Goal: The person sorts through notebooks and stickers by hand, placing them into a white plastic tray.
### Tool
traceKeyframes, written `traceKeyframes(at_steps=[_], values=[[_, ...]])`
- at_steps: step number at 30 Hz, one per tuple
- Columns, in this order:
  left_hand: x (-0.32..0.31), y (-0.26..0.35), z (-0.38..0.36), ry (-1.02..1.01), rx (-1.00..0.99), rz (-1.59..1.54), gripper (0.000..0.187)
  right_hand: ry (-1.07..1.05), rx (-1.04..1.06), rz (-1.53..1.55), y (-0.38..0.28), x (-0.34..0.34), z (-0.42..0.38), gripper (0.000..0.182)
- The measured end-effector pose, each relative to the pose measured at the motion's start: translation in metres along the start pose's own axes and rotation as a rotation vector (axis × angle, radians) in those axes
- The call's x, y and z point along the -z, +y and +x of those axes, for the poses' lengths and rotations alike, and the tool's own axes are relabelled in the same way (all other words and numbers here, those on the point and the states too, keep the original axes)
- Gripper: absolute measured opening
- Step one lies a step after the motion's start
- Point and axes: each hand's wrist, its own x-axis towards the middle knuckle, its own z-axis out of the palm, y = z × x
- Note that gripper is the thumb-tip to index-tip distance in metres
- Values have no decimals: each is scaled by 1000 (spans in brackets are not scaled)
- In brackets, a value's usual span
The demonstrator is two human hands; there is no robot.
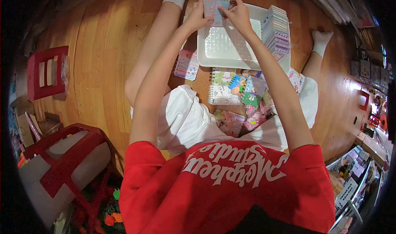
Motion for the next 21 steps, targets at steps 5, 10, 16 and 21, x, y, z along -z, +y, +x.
traceKeyframes(at_steps=[5, 10, 16, 21], values=[[-3, -5, -1, 43, -46, -26, 99, 38, 159, -81, -9, 1, -11, 42], [-1, -6, -4, 17, -38, 10, 110, 101, 123, -5, -10, -5, -19, 44], [-2, 3, -1, 21, -11, 98, 117, 101, 182, -43, -3, -2, -21, 43], [-8, -3, 1, 48, 12, 159, 121, 122, 54, 78, 0, -9, -23, 37]])
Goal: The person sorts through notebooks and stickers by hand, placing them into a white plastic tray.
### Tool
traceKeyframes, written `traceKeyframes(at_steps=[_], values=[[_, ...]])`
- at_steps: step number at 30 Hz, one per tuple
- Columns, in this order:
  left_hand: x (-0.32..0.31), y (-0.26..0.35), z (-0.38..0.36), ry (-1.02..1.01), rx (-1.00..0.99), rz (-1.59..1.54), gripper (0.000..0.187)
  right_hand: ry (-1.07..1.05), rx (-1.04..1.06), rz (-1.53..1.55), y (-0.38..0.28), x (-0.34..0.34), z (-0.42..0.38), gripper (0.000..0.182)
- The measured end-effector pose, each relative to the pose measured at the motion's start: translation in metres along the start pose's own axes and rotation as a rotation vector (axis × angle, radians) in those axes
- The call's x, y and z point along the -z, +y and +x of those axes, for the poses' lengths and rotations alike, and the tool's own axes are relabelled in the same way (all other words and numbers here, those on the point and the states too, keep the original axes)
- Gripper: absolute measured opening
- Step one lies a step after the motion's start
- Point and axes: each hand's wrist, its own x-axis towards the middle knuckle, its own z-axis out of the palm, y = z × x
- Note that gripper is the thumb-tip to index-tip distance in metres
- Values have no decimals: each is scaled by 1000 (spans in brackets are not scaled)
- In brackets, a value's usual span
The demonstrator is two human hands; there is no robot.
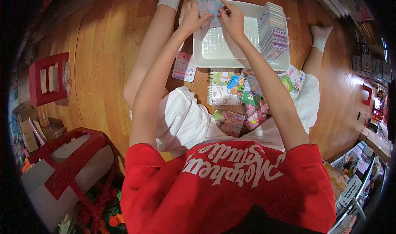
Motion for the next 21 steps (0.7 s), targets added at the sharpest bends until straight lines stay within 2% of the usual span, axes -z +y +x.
traceKeyframes(at_steps=[2, 5, 8, 11, 14, 18, 20, 21], values=[[5, 0, -2, -14, -54, -45, 115, 25, -120, 68, -9, -3, 0, 34], [7, -6, -2, -26, -99, -98, 111, 61, -132, 25, -8, -7, 0, 31], [8, -6, -1, -38, -84, -151, 110, -221, -393, -97, -22, 3, 5, 31], [8, -9, 1, -56, -74, -163, 113, -288, -175, -280, 7, 0, -4, 28], [4, -12, 3, -24, -98, -195, 111, -288, -283, -169, 12, -1, -6, 31], [2, -14, 5, -22, -77, -252, 106, -231, -271, 5, 16, 1, -18, 35], [2, -14, 6, -25, -76, -152, 110, -226, -324, 152, 13, 4, -20, 38], [2, -14, 5, -27, -74, -102, 112, -239, -269, 61, 14, 3, -20, 38]])
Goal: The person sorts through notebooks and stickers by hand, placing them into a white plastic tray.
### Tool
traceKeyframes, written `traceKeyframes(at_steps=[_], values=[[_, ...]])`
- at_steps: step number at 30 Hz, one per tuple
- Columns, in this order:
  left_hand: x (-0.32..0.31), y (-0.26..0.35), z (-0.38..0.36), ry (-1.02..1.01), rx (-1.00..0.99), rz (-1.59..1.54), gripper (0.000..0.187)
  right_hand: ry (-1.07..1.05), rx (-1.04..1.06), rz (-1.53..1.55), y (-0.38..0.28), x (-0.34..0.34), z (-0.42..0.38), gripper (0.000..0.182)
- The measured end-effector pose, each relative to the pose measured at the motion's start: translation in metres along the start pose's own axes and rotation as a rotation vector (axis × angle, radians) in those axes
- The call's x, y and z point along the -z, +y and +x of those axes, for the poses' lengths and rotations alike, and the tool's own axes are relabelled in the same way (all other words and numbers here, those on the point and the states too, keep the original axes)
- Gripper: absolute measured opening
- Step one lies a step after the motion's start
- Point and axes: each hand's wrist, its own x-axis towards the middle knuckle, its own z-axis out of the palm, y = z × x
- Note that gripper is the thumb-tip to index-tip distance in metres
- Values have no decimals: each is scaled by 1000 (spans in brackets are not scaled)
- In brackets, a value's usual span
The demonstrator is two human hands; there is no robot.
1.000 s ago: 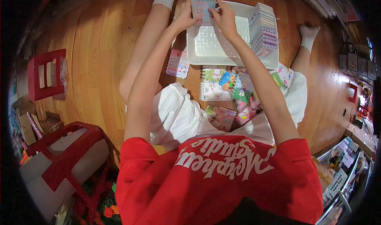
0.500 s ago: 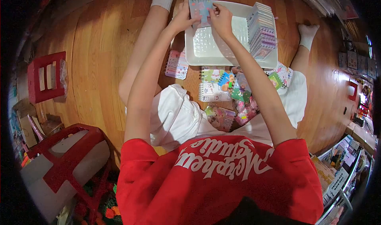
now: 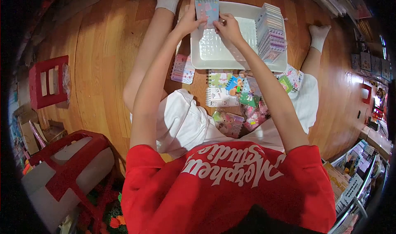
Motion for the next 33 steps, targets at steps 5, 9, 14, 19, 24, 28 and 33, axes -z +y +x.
traceKeyframes(at_steps=[5, 9, 14, 19, 24, 28, 33], values=[[5, 5, 0, -11, -7, -1, 111, 4, 6, -65, 1, -8, -3, 37], [0, -5, 0, 3, -6, 12, 110, -19, 9, -7, 13, -8, 0, 39], [-5, -8, -1, 13, 21, 27, 108, 166, 237, -405, 8, -2, 0, 39], [9, 11, -2, -39, 32, -21, 108, -98, 36, -133, -112, 42, -103, 27], [3, 7, -4, -10, 5, 21, 106, -618, 208, -370, -85, 36, -216, 43], [2, 8, -6, 7, 50, -16, 93, -482, 316, -733, -59, 7, -252, 70], [0, 1, -6, 5, -10, -12, 101, -348, 400, -654, -58, 3, -255, 78]])
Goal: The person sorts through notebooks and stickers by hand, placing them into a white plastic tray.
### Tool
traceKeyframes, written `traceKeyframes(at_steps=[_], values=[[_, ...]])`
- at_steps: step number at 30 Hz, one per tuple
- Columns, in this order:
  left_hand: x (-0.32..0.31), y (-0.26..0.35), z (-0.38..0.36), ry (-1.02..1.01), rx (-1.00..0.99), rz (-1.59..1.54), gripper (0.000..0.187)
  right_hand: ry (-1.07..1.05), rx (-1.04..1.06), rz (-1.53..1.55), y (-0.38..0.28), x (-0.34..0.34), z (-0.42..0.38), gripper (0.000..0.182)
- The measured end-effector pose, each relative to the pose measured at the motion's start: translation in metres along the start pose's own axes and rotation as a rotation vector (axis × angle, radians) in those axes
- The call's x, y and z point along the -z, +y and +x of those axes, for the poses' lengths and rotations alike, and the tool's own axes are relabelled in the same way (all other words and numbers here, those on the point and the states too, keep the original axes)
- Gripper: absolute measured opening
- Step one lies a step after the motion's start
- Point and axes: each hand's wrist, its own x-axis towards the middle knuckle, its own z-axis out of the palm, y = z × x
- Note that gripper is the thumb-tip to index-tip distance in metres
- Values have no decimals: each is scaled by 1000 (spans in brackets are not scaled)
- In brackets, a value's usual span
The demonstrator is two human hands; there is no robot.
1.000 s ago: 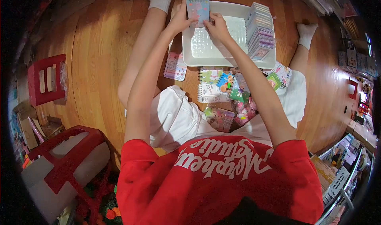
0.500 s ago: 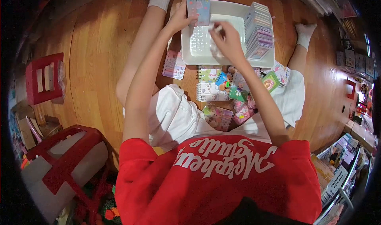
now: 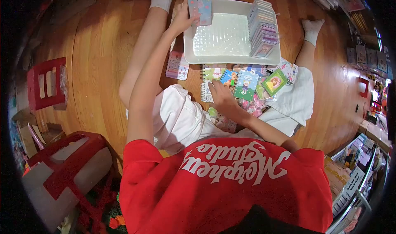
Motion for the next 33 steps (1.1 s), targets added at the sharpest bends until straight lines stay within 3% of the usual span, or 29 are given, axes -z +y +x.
traceKeyframes(at_steps=[3, 5, 7, 8, 11, 13, 15, 18, 21, 24, 27, 30, 33], values=[[-9, -19, 5, 43, -78, 20, 94, -29, -28, 68, 10, -15, -10, 75], [2, 4, 10, 40, -136, -44, 81, -107, -107, 174, 6, -22, -14, 73], [2, 4, 10, 48, -112, -28, 82, -194, -103, 181, -2, -11, -11, 72], [3, 4, 10, -21, -93, -207, 85, -241, -99, 191, -6, -7, -13, 71], [-3, -4, 4, 73, -107, 51, 89, -164, -30, 105, -3, -32, -33, 70], [-7, -21, 9, 10, -86, -20, 91, -145, 15, -1, -1, -22, -26, 70], [-7, -23, 8, -28, -55, -57, 90, -198, 74, -129, 10, -17, -13, 70], [-6, -22, 6, -39, -42, -51, 89, -433, -30, -94, 11, -9, 3, 69], [-6, -18, 7, -31, -53, -67, 88, -510, -52, -152, 7, 7, 13, 62], [-4, -3, 0, 12, -14, -20, 88, -493, 51, -54, 19, 12, 14, 52], [-5, -10, 2, -10, -16, -44, 89, -364, 66, 243, 25, 51, 25, 44], [-12, -23, 3, 6, -29, -34, 90, -241, -53, 521, 30, 85, 49, 39], [-9, -14, 2, 10, -16, -14, 90, -46, -426, 926, 41, 100, 72, 36]])
